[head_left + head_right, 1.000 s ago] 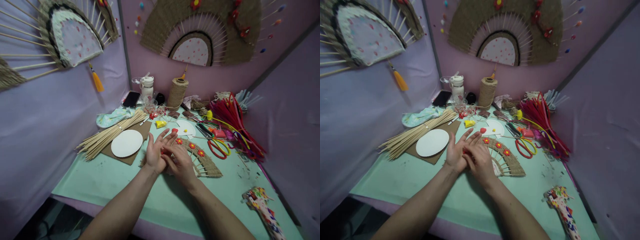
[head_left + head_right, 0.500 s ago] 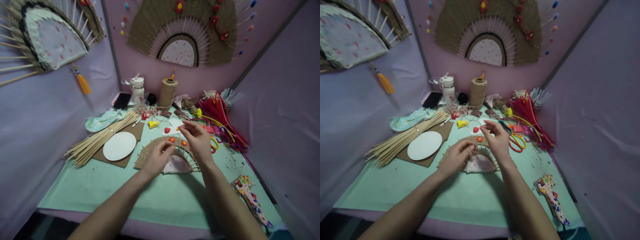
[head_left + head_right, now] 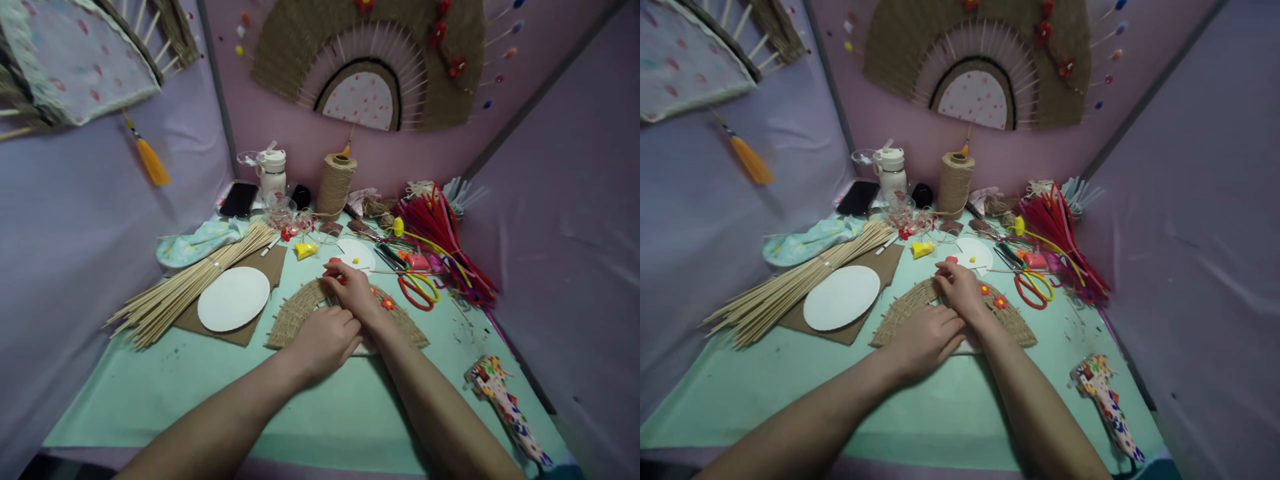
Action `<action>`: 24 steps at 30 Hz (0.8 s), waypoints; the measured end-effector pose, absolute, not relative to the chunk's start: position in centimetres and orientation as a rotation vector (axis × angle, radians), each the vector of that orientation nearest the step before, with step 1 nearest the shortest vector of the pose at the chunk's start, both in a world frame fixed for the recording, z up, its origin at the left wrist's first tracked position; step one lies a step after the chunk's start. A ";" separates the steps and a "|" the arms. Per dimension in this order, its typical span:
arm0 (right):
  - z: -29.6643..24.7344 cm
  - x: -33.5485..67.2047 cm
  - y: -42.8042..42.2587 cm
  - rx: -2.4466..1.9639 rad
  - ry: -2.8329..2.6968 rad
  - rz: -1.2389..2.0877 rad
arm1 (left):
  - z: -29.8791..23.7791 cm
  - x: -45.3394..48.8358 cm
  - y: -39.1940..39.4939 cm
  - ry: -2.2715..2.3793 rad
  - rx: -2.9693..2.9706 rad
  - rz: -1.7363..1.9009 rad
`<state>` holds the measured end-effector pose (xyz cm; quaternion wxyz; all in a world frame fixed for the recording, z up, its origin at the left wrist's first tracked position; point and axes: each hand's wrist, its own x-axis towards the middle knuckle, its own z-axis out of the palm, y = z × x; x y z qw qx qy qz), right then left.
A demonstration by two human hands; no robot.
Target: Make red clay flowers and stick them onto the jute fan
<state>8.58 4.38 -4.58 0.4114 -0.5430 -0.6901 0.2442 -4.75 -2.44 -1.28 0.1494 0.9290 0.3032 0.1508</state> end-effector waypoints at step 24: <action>-4.3 9.4 3.0 -1.368 -2.077 0.405 | -2.7 -4.7 -3.0 0.369 2.782 0.588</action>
